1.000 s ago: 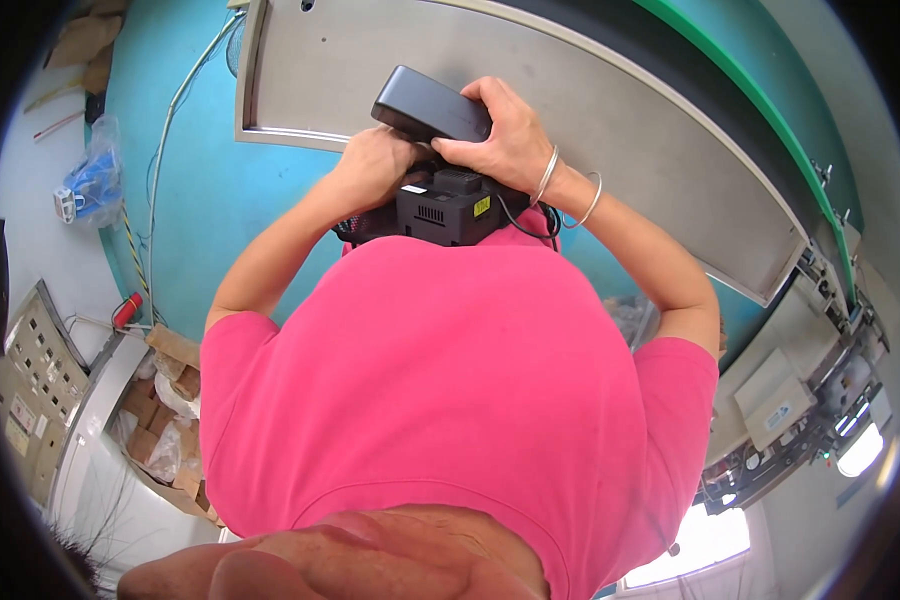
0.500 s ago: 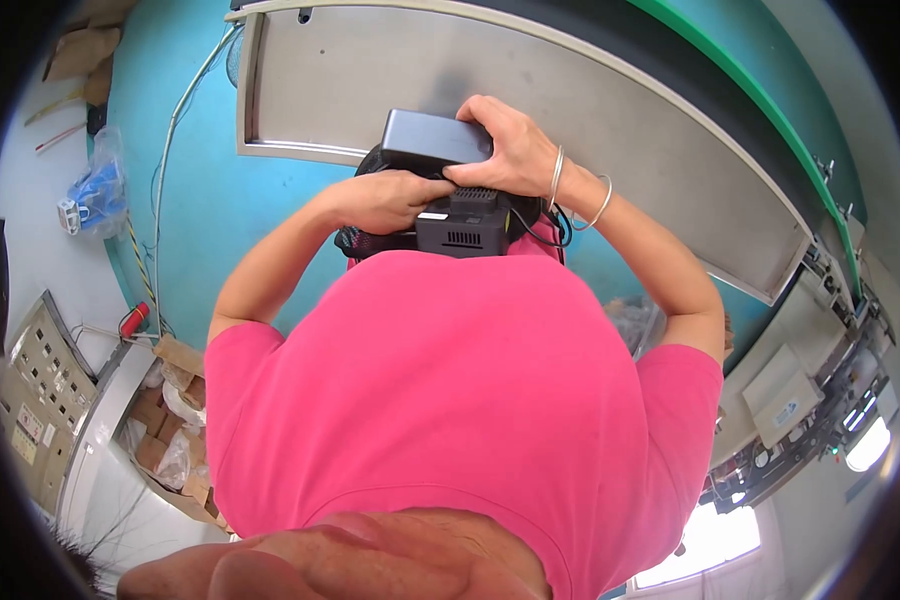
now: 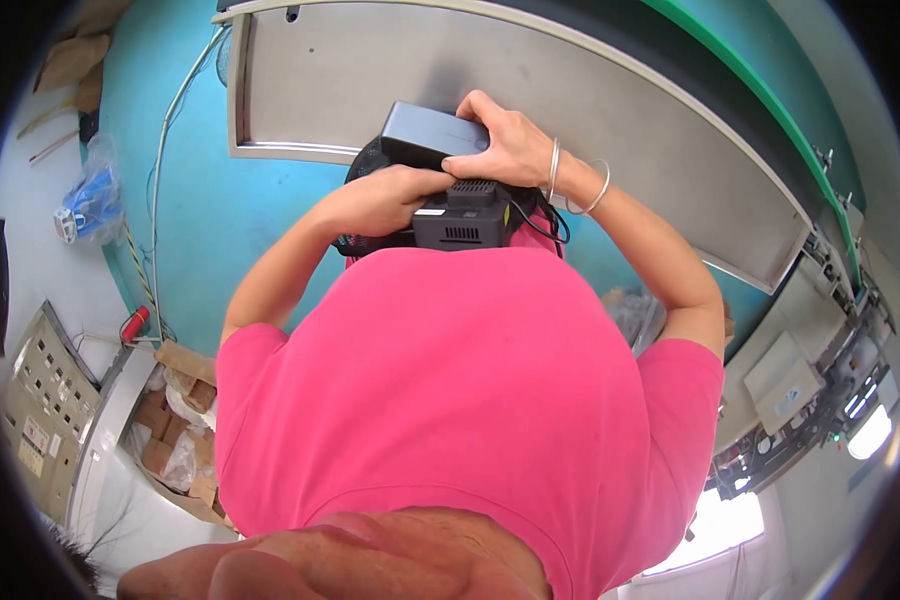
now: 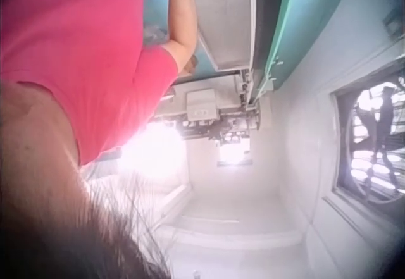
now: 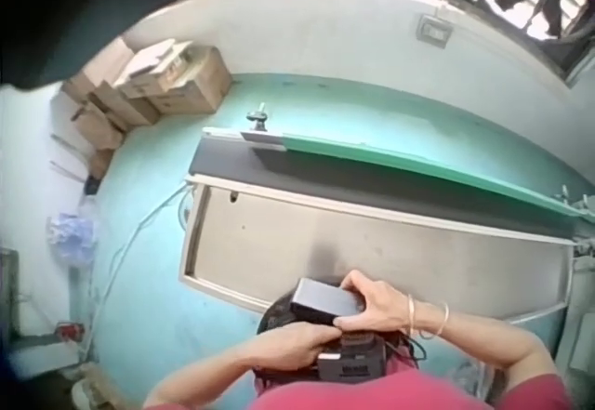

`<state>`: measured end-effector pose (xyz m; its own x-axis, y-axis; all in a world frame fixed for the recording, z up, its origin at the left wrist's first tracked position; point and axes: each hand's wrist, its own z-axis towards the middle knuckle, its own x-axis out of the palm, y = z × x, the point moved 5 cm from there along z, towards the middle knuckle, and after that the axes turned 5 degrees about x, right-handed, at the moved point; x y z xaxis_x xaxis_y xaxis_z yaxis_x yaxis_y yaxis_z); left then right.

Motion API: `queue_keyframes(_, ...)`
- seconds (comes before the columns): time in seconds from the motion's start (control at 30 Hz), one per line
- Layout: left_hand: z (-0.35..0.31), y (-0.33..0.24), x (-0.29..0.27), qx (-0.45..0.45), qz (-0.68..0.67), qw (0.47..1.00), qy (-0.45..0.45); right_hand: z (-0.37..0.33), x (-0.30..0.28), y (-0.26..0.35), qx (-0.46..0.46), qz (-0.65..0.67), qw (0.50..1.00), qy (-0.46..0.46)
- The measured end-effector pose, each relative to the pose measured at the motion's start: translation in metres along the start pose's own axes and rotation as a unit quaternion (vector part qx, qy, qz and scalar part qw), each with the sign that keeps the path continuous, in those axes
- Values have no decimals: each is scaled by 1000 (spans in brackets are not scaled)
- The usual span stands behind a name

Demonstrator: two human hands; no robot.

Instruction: Packing a power bank and charging cables into a protective mesh case.

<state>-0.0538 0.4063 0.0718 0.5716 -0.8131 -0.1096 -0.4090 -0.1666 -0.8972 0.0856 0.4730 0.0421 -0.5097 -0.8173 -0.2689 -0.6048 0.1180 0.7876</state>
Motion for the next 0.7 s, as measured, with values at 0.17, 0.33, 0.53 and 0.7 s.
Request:
queue_keyframes(0.17,-9,10,-5,-95,142,977,-126,0,1,-1,22,8,1000,-9)
queue_keyframes(0.33,-21,20,-24,-188,405,868,-217,1,3,-5,15,14,1000,-24)
queue_keyframes(0.53,-26,51,-42,-198,211,912,-292,1,0,-2,-1,4,1000,-10)
queue_keyframes(0.7,-19,79,-43,-194,-109,953,-208,4,-3,1,-4,-32,999,29)
